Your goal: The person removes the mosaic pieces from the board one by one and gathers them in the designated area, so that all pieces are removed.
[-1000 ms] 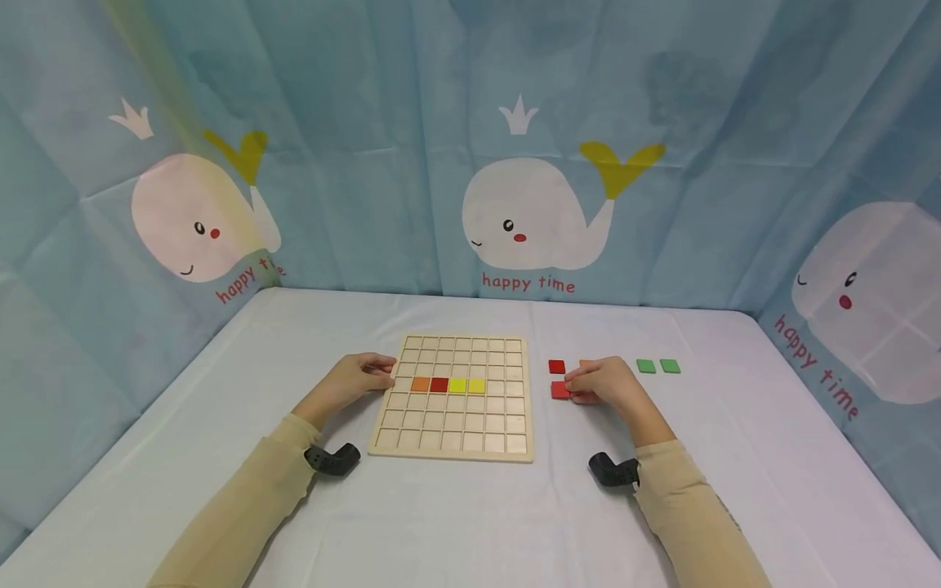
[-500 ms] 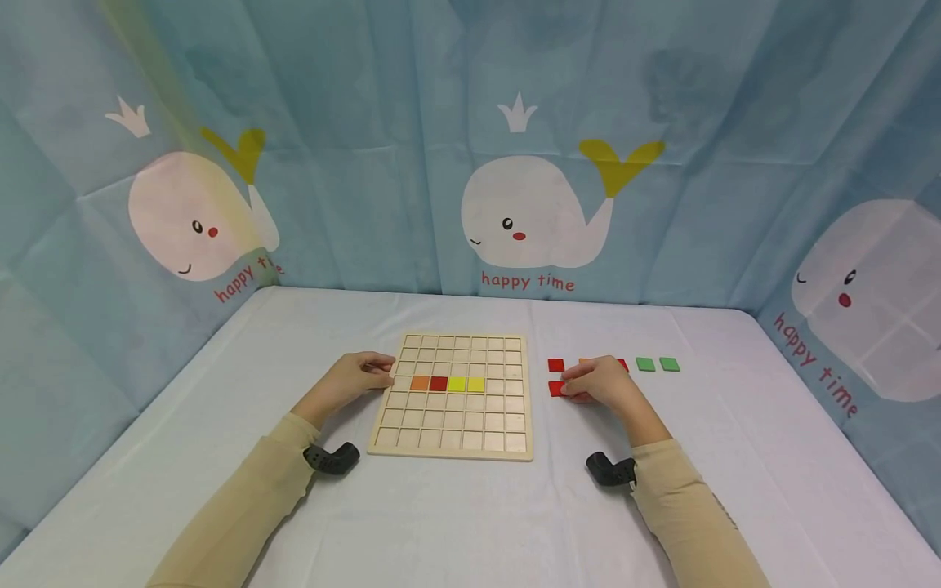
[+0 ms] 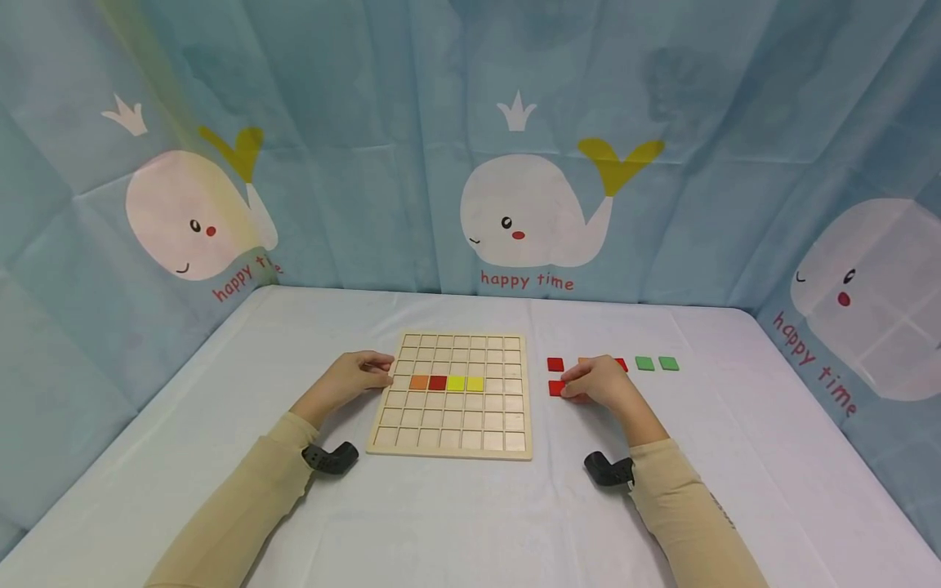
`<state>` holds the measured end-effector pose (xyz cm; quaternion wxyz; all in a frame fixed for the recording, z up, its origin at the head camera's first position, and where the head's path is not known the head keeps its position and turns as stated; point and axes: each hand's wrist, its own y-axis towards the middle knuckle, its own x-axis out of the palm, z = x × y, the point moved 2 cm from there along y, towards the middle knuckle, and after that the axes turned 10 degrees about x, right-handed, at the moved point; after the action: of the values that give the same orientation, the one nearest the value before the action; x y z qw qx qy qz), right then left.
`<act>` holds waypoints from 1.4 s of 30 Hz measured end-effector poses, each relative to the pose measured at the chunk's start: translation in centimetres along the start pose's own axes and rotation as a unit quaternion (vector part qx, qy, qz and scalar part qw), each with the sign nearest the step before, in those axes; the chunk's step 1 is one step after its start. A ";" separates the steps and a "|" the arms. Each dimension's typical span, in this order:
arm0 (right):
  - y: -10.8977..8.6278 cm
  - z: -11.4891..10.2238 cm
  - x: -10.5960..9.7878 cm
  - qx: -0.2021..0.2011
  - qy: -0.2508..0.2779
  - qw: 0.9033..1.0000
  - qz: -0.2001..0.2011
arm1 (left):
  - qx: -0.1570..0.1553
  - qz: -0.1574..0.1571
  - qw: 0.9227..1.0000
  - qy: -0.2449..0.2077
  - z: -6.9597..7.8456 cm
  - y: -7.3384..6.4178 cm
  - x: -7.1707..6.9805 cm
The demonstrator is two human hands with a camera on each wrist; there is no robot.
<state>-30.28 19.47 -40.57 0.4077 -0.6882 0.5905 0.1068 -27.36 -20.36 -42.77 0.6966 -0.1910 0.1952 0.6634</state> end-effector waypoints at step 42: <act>-1.9 -5.8 4.3 -0.054 0.105 0.989 -0.088 | -0.007 0.009 1.000 0.004 0.3 -0.1 0.2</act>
<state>-29.30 12.33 -38.70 0.3131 -0.7661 0.5605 0.0291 -27.22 -20.00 -42.63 0.6888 -0.1966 0.1952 0.6700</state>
